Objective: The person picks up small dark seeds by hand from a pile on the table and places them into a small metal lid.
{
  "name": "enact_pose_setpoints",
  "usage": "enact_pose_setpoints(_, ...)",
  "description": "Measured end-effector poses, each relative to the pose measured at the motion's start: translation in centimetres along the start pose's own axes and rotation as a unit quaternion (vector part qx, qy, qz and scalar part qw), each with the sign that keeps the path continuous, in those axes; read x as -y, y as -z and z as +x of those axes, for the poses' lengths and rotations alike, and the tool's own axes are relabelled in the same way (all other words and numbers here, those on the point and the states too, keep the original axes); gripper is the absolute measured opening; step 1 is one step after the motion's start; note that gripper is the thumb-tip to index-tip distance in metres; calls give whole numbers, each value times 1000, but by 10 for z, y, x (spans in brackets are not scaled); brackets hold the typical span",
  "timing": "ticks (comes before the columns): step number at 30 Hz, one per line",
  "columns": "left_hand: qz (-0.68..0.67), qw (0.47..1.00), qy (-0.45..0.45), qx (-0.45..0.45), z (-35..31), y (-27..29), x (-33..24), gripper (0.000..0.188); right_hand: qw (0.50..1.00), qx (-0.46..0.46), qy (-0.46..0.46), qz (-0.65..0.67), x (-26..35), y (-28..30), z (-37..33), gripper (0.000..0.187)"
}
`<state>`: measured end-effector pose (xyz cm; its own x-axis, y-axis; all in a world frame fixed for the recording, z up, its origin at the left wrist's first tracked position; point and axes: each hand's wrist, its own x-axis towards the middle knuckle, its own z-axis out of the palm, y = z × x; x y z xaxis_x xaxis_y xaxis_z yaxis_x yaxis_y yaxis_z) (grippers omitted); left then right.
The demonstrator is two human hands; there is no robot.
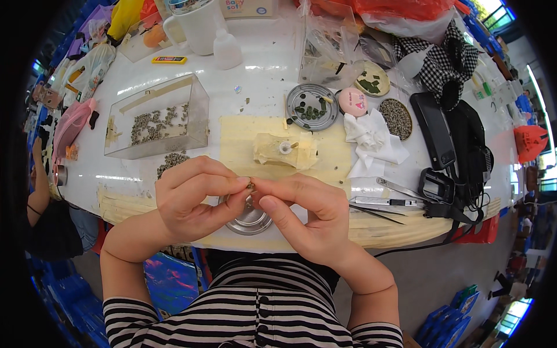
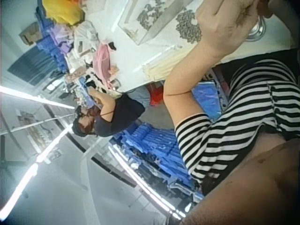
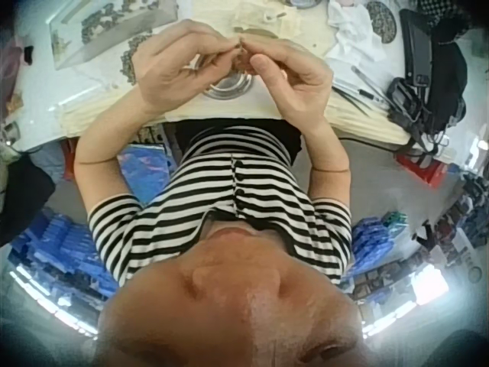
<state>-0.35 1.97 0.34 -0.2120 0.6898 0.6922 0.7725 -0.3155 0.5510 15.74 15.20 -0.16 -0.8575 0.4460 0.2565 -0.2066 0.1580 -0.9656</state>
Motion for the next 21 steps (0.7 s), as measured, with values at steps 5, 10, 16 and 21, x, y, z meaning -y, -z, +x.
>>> enact_pose_setpoints(5,5,1000,30,-2,2,-1,-1,19,944,-34,200,-260,0,-7,5,34)
enact_pose_setpoints(10,-6,999,43,-6,1,-1,-2,18,926,-49,222,-301,-1,-8,5,37)
enact_pose_setpoints(16,-19,1000,20,7,1,0,-1,21,984,-14,92,-155,1,-7,5,29)
enact_pose_setpoints(21,-17,1000,-13,-23,0,-7,-2,18,998,5,-56,5,5,-2,0,18)
